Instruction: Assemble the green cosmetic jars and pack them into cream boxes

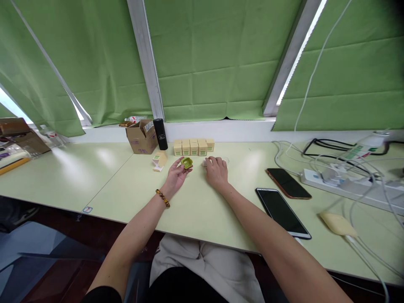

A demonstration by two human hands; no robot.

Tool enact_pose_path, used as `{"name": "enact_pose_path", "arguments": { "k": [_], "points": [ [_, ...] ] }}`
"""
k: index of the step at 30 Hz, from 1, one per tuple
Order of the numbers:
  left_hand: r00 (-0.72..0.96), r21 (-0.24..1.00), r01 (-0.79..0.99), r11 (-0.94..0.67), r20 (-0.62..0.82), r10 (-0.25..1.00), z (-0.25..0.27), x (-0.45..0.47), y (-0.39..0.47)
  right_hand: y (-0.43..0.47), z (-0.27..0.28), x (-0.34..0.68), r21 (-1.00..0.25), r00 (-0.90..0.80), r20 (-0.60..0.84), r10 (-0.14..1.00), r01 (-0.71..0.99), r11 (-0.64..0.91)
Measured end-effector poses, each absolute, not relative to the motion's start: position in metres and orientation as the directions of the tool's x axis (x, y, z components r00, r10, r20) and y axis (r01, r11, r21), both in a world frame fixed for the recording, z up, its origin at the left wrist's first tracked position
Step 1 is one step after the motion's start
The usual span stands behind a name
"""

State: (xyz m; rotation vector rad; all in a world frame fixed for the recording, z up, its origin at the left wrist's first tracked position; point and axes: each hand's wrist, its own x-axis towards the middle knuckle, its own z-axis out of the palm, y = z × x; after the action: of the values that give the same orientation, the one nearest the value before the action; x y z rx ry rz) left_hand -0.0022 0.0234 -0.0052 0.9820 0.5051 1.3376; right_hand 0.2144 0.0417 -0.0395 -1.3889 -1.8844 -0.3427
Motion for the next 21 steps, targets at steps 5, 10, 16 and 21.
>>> {"name": "enact_pose_path", "arguments": {
  "k": [5, 10, 16, 21],
  "points": [
    [0.218, 0.831, -0.551, -0.077, 0.232, 0.948, -0.007, -0.003, 0.025, 0.061, -0.037, 0.208, -0.212, -0.059, 0.655, 0.753, 0.943, 0.258],
    [0.172, 0.830, -0.540, -0.141, 0.273, 0.946, -0.010, -0.003, 0.029, 0.058, -0.034, 0.206, -0.357, 0.029, 0.639, 0.769, 0.896, 0.262],
    [0.147, 0.826, -0.516, -0.229, 0.349, 0.926, -0.009, -0.001, 0.027, 0.030, -0.024, 0.201, -0.814, 0.194, 0.552, 0.811, 0.335, 0.474],
    [0.199, 0.835, -0.502, -0.224, 0.364, 0.910, -0.007, 0.000, 0.022, -0.001, -0.014, 0.194, -0.898, 0.075, 0.285, 0.956, -0.329, 0.293]
  ]
}}
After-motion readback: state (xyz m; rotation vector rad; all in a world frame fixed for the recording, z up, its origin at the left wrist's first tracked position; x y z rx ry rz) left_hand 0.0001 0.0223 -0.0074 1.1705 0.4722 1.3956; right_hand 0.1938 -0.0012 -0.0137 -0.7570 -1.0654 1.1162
